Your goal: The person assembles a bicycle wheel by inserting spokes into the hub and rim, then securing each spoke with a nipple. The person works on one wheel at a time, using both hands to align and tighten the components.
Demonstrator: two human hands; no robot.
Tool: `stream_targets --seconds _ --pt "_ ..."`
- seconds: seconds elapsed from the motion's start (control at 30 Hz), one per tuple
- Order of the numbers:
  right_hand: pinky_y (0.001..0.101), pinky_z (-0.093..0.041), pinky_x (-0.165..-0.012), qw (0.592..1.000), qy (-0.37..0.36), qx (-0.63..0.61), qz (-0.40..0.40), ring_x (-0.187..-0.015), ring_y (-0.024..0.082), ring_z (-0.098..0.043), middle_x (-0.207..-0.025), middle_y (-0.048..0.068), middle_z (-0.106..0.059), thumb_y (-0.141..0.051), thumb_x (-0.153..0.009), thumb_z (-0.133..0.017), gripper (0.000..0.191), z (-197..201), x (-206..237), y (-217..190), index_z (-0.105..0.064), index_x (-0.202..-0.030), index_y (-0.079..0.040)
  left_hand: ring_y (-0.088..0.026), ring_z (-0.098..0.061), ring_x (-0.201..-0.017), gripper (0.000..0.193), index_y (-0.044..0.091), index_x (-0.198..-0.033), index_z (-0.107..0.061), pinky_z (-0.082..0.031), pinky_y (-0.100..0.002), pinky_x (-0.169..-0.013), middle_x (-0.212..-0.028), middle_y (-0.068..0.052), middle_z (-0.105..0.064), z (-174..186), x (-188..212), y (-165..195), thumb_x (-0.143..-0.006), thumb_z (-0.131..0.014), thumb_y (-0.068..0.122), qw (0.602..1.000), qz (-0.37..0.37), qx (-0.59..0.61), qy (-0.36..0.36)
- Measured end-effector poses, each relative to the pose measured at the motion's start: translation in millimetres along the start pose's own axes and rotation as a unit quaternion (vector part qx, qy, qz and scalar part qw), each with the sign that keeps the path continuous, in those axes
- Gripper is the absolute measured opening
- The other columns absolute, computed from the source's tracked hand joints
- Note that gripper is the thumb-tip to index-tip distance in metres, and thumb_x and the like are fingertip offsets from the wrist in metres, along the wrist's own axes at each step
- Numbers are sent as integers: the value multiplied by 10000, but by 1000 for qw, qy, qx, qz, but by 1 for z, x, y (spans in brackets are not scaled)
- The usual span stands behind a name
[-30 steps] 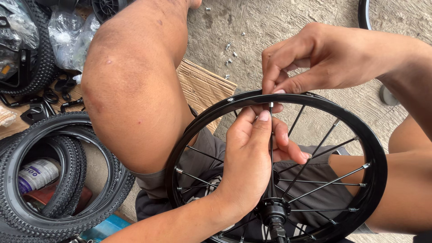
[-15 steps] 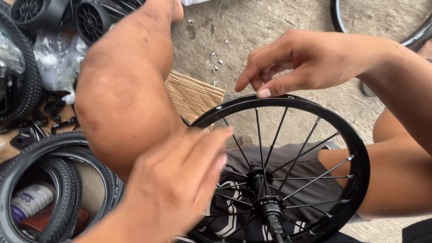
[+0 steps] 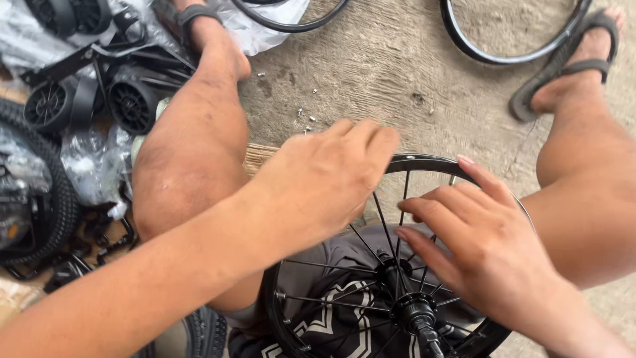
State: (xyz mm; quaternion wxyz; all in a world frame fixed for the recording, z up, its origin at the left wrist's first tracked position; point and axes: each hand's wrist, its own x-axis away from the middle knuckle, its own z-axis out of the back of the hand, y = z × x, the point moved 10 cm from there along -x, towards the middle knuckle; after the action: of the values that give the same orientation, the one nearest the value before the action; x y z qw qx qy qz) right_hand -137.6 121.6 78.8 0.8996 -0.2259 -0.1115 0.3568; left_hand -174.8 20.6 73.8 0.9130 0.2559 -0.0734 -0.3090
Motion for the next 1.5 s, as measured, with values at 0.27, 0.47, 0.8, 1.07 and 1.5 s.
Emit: stream_targets --seconds 0.27,0.47,0.8,1.07,1.5 --pt "599 -285 -1203 990 77 35 -115 -746 203 -595 -707 -9 -586 -232 -821 -803 208 -6 -7 1 -744 -977 -109 -334 -683 -896 220 70 -1037 -680 -545 -471 -759 -973 -121 -630 -14 8 -24 -839 -719 155 976 119 155 -97" --pt "615 -223 -1227 989 52 36 -137 -737 191 -602 -686 -22 -601 -228 -817 -799 175 -17 -13 0 -752 -938 -110 -348 -679 -952 229 68 -1064 -685 -536 -486 -797 -990 -132 -658 -16 10 -29 -839 -691 107 966 122 198 -115" --pt "585 -201 -1276 972 132 56 -187 -688 168 -589 -684 -36 -614 -159 -873 -786 65 -15 -21 0 -737 -874 -117 -330 -737 -930 231 23 -978 -733 -570 -440 -827 -891 -186 -751 -32 5 -46 -775 -643 87 905 178 353 -160" --pt "572 -191 -1284 966 130 74 -211 -695 161 -573 -653 -37 -551 -183 -835 -819 112 -12 -24 -1 -727 -836 -118 -393 -696 -942 147 -24 -844 -704 -534 -495 -859 -853 -242 -713 -25 8 -39 -784 -629 87 921 129 348 -116" --pt "642 -221 -1249 975 51 48 -209 -703 204 -577 -649 11 -550 -220 -723 -844 282 -21 -13 1 -613 -706 -60 -248 -587 -1088 168 25 -892 -713 -554 -337 -764 -1116 -113 -590 7 9 11 -774 -700 145 992 -106 -17 68"
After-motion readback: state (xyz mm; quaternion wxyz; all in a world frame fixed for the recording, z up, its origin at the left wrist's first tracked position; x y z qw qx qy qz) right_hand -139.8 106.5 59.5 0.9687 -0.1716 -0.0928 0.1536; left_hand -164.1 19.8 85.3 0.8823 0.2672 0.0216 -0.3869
